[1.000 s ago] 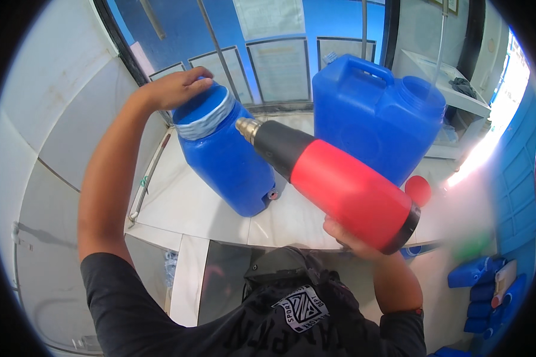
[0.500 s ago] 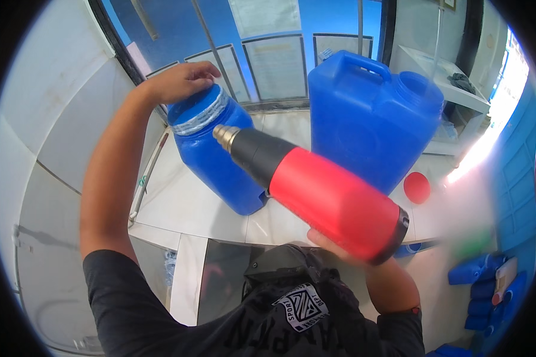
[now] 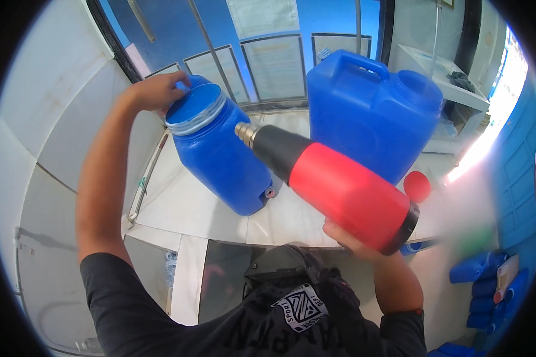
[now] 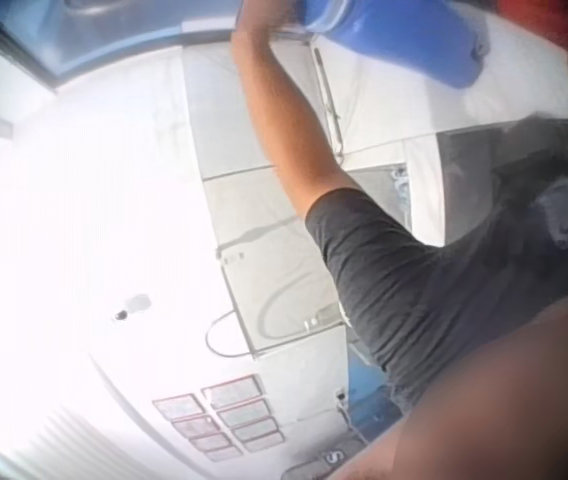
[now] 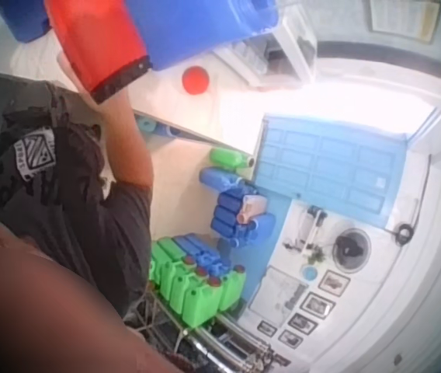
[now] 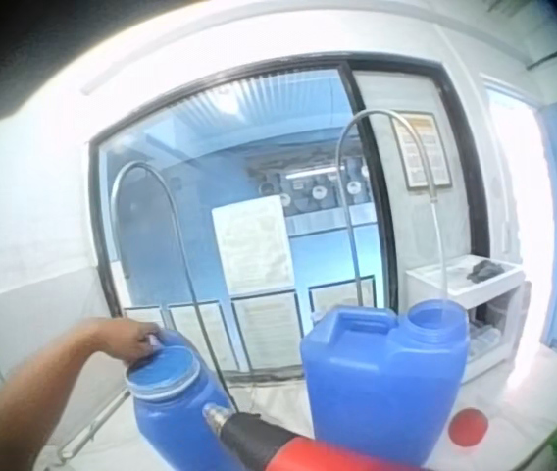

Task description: The person fills several large plastic jerrycans with water from a tap. They wipe the containers with a cloth, apply labels to the sides, and use a heat gun to seal the labels. The person handles blue and green containers, placing them on a counter and moving them around the workspace.

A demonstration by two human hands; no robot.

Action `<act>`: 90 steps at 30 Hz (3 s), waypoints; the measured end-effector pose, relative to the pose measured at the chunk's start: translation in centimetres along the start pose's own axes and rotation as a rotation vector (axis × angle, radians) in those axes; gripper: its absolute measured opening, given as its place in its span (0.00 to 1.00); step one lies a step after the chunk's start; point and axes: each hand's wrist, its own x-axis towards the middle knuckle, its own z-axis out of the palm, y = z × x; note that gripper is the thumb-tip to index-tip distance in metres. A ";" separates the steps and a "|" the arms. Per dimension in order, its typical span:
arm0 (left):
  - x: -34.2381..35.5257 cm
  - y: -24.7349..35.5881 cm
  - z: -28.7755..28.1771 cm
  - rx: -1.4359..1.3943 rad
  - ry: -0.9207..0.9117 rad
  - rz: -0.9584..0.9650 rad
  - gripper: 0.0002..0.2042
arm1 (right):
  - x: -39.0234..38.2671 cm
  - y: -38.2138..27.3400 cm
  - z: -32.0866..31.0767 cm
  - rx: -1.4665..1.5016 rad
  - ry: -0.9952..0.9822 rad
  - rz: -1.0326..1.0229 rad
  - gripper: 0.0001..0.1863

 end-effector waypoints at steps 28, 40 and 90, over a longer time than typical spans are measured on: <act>1.7 -1.1 1.7 -0.082 0.086 0.495 0.18 | 1.2 0.0 0.7 -0.008 -0.034 -0.096 0.17; -3.1 3.3 5.9 -0.045 0.181 0.355 0.34 | -10.6 2.1 -20.2 0.464 0.530 0.123 0.32; 17.0 -16.9 10.1 -0.715 0.430 0.293 0.11 | -13.2 5.8 -19.0 -0.618 0.597 0.352 0.13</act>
